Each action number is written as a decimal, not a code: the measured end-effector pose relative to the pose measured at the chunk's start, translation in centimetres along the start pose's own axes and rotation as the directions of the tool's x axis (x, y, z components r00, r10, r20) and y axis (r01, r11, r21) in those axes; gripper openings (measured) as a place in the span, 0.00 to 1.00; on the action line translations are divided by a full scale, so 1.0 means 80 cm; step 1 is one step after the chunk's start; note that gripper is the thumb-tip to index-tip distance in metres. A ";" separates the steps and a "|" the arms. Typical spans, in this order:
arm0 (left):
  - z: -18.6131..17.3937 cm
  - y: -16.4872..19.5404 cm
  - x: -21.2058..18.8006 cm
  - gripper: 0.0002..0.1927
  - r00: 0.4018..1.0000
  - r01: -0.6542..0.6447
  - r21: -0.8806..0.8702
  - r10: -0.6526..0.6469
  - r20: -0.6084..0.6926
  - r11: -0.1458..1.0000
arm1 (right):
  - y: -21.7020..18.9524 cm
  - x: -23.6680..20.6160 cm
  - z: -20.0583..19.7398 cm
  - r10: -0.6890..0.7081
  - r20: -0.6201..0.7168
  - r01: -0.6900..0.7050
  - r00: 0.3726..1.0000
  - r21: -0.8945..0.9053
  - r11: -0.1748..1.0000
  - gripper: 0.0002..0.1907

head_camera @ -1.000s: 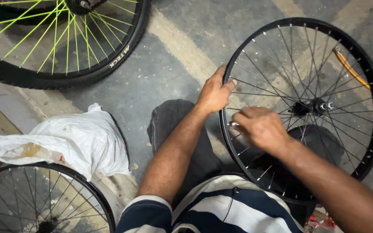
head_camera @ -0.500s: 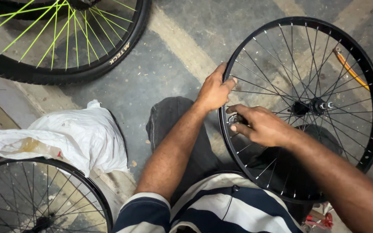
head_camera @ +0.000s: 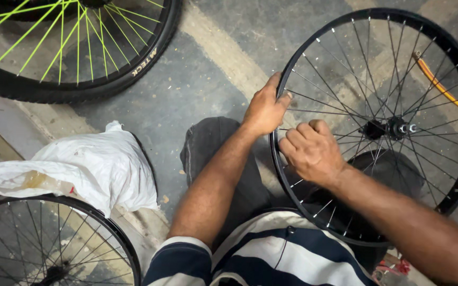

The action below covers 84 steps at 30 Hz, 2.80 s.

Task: The person sits on the floor holding a bicycle wheel across their lap and works around the rim, using a small tool on the spokes and rim while rotating the wheel. They turn the wheel over and continue working on the other side, with completed wheels visible nearby.

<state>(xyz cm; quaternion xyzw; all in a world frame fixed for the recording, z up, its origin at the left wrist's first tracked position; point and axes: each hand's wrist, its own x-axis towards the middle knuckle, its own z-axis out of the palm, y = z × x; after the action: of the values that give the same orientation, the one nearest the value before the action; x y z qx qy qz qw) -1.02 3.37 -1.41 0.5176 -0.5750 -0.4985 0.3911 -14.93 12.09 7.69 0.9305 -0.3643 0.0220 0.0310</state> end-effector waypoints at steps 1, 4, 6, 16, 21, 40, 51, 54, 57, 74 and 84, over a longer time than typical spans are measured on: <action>0.001 0.002 -0.001 0.31 0.998 0.059 -0.007 -0.059 0.013 0.998 | -0.002 0.000 0.002 -0.027 -0.018 0.028 0.999 0.011 1.000 0.08; -0.006 0.010 -0.004 0.28 0.995 0.086 -0.052 -0.083 0.061 0.995 | 0.007 -0.004 0.000 -0.025 -0.052 0.032 0.998 0.134 0.991 0.09; -0.011 0.016 -0.005 0.32 0.991 0.127 -0.113 -0.121 0.060 0.985 | 0.016 -0.014 -0.008 0.113 0.006 -0.108 0.994 0.340 0.934 0.10; -0.008 0.023 -0.010 0.35 0.987 0.155 -0.189 -0.143 0.076 0.970 | 0.034 -0.010 -0.014 0.282 0.514 -0.552 0.810 0.508 0.661 0.15; -0.010 0.023 -0.008 0.35 0.992 0.123 -0.196 -0.112 0.066 0.973 | 0.032 -0.006 -0.018 0.234 0.357 -0.408 0.904 0.560 0.721 0.22; -0.008 0.018 -0.006 0.35 0.986 0.165 -0.213 -0.152 0.074 0.963 | 0.039 0.003 -0.022 0.141 0.428 -0.366 0.893 0.508 0.779 0.21; -0.004 -0.001 -0.002 0.23 1.000 0.000 -0.062 0.002 0.028 0.998 | 0.013 -0.008 -0.001 -0.055 -0.040 0.058 0.998 0.067 0.996 0.09; -0.010 0.010 -0.003 0.27 0.996 0.076 -0.139 -0.069 0.057 0.987 | 0.024 -0.022 -0.012 0.242 0.141 -0.278 0.960 0.373 0.885 0.11; -0.013 0.021 -0.005 0.27 0.990 0.127 -0.184 -0.112 0.090 0.975 | 0.030 -0.023 -0.016 0.230 0.164 -0.282 0.959 0.519 0.807 0.15; 0.004 -0.007 0.000 0.31 0.998 -0.068 0.029 0.068 -0.002 0.997 | 0.009 0.000 -0.002 -0.115 -0.021 0.115 0.993 -0.027 0.993 0.12; -0.011 0.025 -0.006 0.35 0.992 0.114 -0.176 -0.101 0.082 0.978 | 0.040 -0.027 -0.018 0.223 0.206 -0.294 0.953 0.444 0.846 0.15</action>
<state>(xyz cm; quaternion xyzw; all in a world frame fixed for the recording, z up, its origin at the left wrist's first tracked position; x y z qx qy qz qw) -0.49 3.61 0.79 0.4920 -0.5124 -0.5873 0.3879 -18.73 11.34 9.14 0.8514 -0.4714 0.0452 -0.2255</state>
